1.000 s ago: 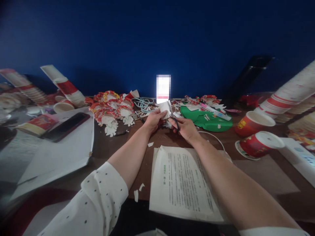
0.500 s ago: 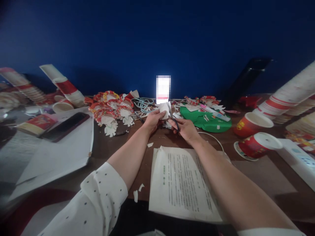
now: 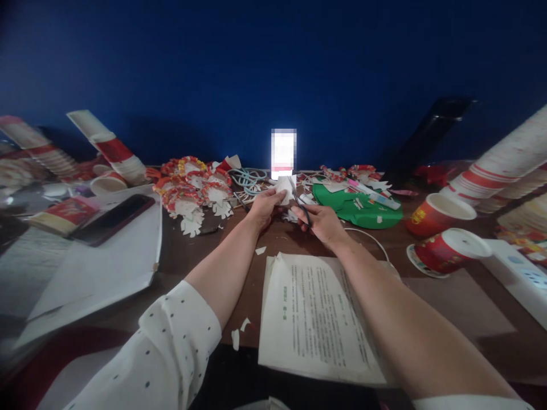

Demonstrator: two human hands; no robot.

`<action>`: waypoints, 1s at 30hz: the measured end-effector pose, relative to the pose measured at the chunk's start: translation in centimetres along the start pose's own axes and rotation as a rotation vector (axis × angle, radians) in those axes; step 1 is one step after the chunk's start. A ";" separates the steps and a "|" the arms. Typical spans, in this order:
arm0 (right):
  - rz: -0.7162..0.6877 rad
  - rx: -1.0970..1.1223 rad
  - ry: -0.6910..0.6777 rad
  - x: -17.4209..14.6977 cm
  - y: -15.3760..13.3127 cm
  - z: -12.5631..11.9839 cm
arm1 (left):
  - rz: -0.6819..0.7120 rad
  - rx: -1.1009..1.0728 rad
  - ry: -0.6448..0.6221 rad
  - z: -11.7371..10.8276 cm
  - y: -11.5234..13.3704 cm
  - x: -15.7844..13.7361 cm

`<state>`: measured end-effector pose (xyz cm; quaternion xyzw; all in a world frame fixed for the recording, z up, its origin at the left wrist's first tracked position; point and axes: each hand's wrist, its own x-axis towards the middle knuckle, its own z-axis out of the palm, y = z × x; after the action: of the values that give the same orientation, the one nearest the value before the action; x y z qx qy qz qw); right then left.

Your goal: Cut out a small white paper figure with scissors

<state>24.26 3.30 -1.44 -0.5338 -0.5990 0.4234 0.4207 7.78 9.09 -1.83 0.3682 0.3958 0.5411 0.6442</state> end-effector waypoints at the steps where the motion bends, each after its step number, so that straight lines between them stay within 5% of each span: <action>1: -0.001 0.000 -0.002 0.0 0.0 0.0 | 0.002 -0.001 0.003 0.0 0.0 0.0; 30: 0.008 -0.018 -0.068 -0.3 -0.4 0.0 | 0.100 0.066 0.002 -0.5 -0.4 0.6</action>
<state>24.17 2.96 -1.03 -0.5251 -0.6147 0.4376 0.3936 7.54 9.69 -2.50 0.4079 0.3950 0.5596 0.6037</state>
